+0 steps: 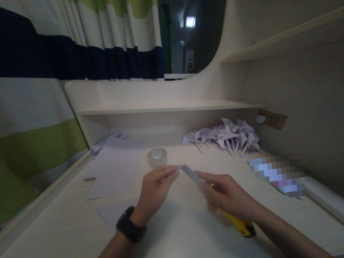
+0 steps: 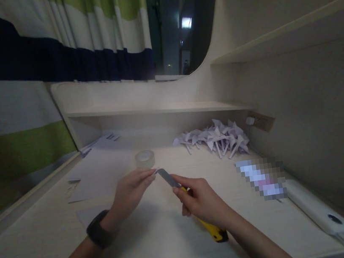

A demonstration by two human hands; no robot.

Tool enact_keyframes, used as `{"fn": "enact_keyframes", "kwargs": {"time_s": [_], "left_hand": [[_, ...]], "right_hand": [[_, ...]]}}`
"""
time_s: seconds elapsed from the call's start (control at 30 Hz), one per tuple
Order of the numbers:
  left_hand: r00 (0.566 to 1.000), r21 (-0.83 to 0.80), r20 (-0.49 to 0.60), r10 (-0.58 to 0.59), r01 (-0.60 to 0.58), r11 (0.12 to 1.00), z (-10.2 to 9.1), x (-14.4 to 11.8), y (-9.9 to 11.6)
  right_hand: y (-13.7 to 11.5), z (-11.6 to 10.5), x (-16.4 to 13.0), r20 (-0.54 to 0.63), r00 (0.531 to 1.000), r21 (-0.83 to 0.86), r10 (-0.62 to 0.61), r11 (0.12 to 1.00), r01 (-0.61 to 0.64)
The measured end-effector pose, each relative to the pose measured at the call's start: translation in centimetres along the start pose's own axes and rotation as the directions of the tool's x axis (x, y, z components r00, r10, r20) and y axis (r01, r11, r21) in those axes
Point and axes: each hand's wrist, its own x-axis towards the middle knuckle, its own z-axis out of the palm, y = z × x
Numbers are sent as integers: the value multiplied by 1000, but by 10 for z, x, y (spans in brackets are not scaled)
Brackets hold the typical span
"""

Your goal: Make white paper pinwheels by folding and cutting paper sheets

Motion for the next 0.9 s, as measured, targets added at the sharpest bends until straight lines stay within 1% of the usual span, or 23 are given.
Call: {"fn": "enact_keyframes", "kwargs": {"time_s": [0.03, 0.07, 0.13, 0.2, 0.27, 0.33, 0.4, 0.47, 0.53, 0.6, 0.7, 0.8, 0.9], "left_hand": [[1000, -3, -3, -19, 19, 1000, 0, 0, 0], [999, -11, -9, -51, 51, 999, 0, 1, -1], [989, -55, -25, -145, 143, 988, 0, 2, -2], [963, -142, -25, -269, 263, 954, 1, 2, -4], [924, -257, 16, -382, 373, 892, 3, 2, -6], [886, -350, 80, -457, 455, 819, 4, 0, -9], [861, -398, 131, -492, 500, 769, 6, -1, -10], [850, -418, 155, -504, 519, 746, 7, -2, -11], [844, -435, 170, -508, 527, 730, 7, -2, -12], [842, -438, 178, -509, 531, 726, 6, -2, -13], [859, -383, 137, -493, 505, 773, 6, -1, -13], [886, -285, 59, -460, 457, 843, 5, -1, -14], [905, -192, -2, -426, 418, 888, 6, -1, -16]], "right_hand": [[-1, 0, -1, -29, 998, -127, -48, 991, 44], [-1, -1, -2, -55, 993, -260, -107, 962, 89], [3, -1, -4, -96, 970, -506, -221, 851, 144], [10, -2, -4, -126, 951, -664, -281, 736, 130], [17, -3, -3, -129, 945, -734, -302, 669, 114], [22, -4, 0, -110, 936, -784, -335, 608, 125], [26, -5, 4, -101, 918, -842, -383, 525, 127], [30, -7, 9, -113, 895, -879, -431, 463, 112], [35, -9, 14, -141, 872, -881, -469, 462, 106], [42, -11, 18, -175, 851, -861, -495, 496, 112], [54, -12, 23, -193, 834, -835, -517, 532, 137], [65, -12, 25, -168, 845, -828, -507, 538, 158], [74, -12, 28, -165, 887, -837, -432, 536, 106]]}}
